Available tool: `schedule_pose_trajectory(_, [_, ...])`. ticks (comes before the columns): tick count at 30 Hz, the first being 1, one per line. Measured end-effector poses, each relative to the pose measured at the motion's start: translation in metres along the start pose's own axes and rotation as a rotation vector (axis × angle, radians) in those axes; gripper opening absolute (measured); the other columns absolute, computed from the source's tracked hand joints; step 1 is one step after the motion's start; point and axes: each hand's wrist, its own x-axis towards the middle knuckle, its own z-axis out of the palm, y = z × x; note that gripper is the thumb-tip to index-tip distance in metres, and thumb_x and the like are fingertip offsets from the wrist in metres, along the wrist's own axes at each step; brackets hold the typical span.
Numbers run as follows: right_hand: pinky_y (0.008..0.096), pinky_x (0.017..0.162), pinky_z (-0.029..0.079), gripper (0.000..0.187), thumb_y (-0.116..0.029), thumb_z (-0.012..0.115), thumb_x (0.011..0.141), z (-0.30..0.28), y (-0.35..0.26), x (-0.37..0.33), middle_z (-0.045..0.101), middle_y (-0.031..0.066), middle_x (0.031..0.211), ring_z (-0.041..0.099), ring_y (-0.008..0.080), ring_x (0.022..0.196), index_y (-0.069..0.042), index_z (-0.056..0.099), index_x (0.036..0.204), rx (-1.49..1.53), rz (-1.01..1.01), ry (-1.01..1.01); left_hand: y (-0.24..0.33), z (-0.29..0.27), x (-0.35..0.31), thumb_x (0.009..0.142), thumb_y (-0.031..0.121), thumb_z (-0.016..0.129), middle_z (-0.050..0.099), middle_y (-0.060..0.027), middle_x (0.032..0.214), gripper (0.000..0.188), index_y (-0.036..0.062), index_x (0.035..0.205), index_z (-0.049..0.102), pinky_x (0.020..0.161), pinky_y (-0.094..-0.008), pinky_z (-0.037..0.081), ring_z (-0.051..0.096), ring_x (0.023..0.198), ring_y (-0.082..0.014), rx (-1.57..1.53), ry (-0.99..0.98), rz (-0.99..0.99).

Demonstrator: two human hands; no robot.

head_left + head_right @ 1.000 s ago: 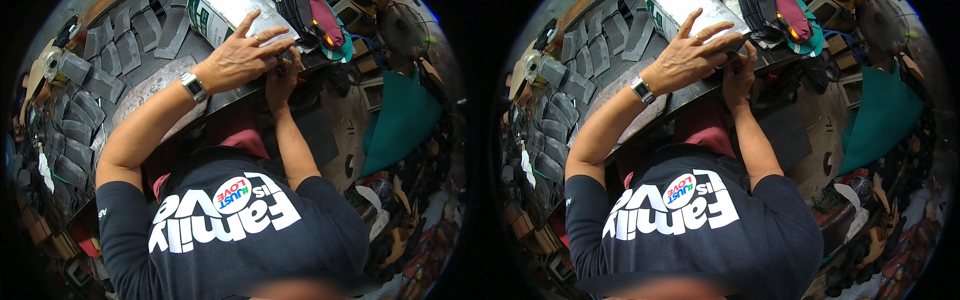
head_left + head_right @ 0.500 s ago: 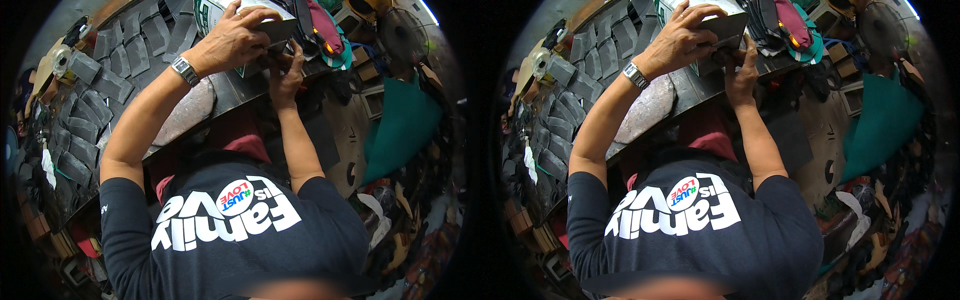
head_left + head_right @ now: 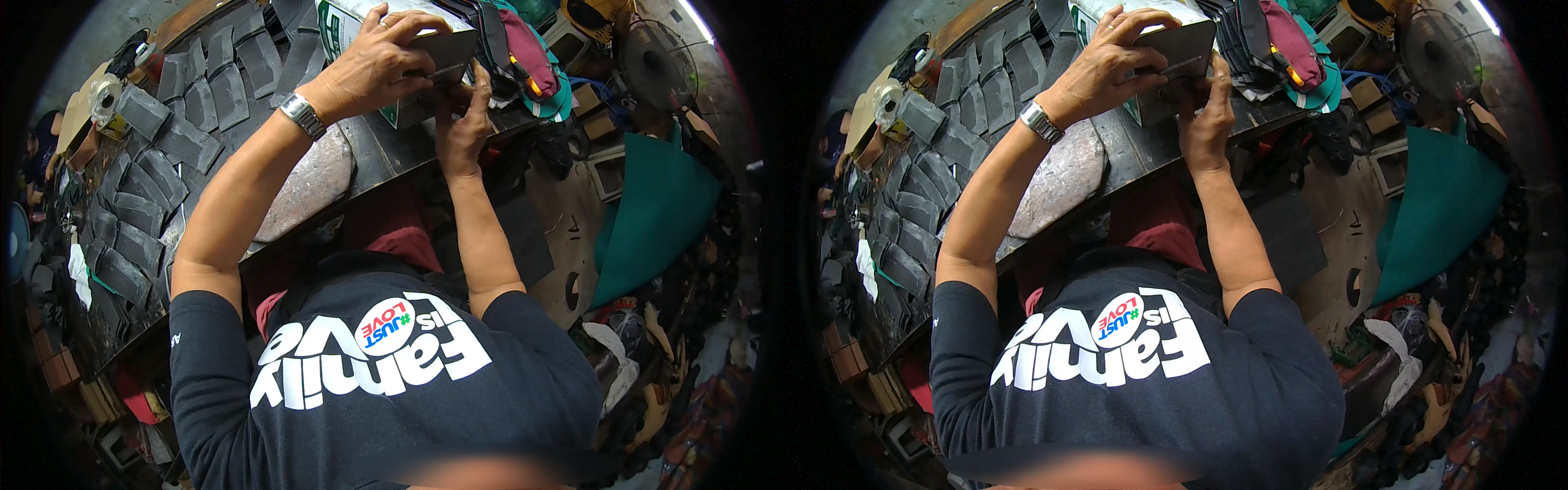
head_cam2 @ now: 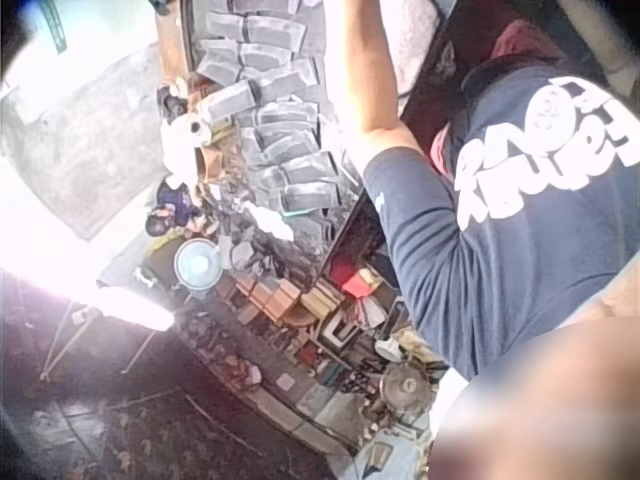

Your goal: The person folds and aligns black leather pieces on a workbench, then uses a hammer to shape and secure the edges. They handle a white cloth and a metal canister before continuing to assemble the leather item.

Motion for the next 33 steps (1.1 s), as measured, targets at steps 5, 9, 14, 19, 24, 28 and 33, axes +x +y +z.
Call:
schedule_pose_trajectory(5, [0.0337,0.076,0.058,0.075,0.006,0.075,0.084,0.005,-0.003,-0.002,0.069,0.0139,0.106,0.072,0.0236,0.086,-0.002,0.039,0.149,0.028,-0.028,0.012,-0.002,0.002,-0.002,0.084,0.013,0.073,0.049,-0.0171,0.147,0.016,0.0050,0.098,0.075,0.107,-0.0477,0.045,0.050,0.132,-0.0384,-0.076,-0.014,-0.042])
schedule_pose_trajectory(9, [0.0339,0.077,0.058,0.073,0.001,0.075,0.086,0.006,-0.002,-0.004,0.069,0.0145,0.109,0.071,0.0248,0.087,0.001,0.037,0.149,-0.030,-0.060,-0.010,-0.005,0.002,-0.006,0.085,0.014,0.073,0.049,-0.0175,0.147,0.016,0.0055,0.098,0.075,0.108,-0.0475,0.045,0.049,0.133,-0.0382,-0.088,-0.044,-0.079])
schedule_pose_trajectory(14, [0.0347,0.080,0.057,0.071,-0.006,0.074,0.089,0.011,-0.002,-0.006,0.069,0.0132,0.105,0.071,0.0249,0.089,0.004,0.036,0.149,-0.075,-0.108,0.048,-0.008,0.004,-0.007,0.086,0.016,0.072,0.048,-0.0177,0.147,0.019,0.0055,0.101,0.074,0.110,-0.0485,0.042,0.047,0.134,-0.0383,-0.079,-0.015,-0.054])
schedule_pose_trajectory(19, [0.0310,0.075,0.059,0.081,-0.006,0.078,0.088,0.007,-0.003,-0.005,0.069,0.0108,0.101,0.072,0.0200,0.090,-0.001,0.030,0.154,-0.057,-0.109,-0.009,-0.007,0.002,-0.008,0.086,0.017,0.072,0.047,-0.0173,0.147,0.019,0.0054,0.101,0.074,0.111,-0.0495,0.039,0.043,0.137,-0.0386,-0.057,-0.017,-0.045])
schedule_pose_trajectory(24, [0.0294,0.074,0.058,0.082,-0.002,0.075,0.089,0.005,-0.003,-0.007,0.068,0.0103,0.102,0.071,0.0183,0.089,-0.002,0.028,0.156,0.010,-0.045,0.001,-0.004,0.004,-0.008,0.086,0.018,0.073,0.048,-0.0170,0.146,0.020,0.0046,0.100,0.074,0.111,-0.0497,0.039,0.043,0.137,-0.0383,-0.031,0.024,-0.031])
schedule_pose_trajectory(28, [0.0275,0.072,0.057,0.082,0.001,0.073,0.089,0.010,-0.002,-0.007,0.066,0.0106,0.105,0.069,0.0168,0.088,-0.002,0.027,0.156,0.008,-0.065,0.027,-0.004,0.006,-0.007,0.087,0.019,0.072,0.048,-0.0167,0.146,0.019,0.0047,0.099,0.073,0.112,-0.0492,0.038,0.044,0.136,-0.0375,-0.073,0.005,-0.038])
schedule_pose_trajectory(33, [0.0312,0.082,0.053,0.093,-0.007,0.081,0.083,0.003,-0.002,-0.005,0.058,0.0153,0.123,0.062,0.0226,0.099,-0.001,0.025,0.157,-0.186,0.007,0.027,-0.005,0.010,-0.010,0.087,0.018,0.070,0.045,-0.0166,0.149,0.017,0.0045,0.098,0.072,0.112,-0.0486,0.039,0.043,0.137,-0.0379,-0.035,-0.002,-0.024])
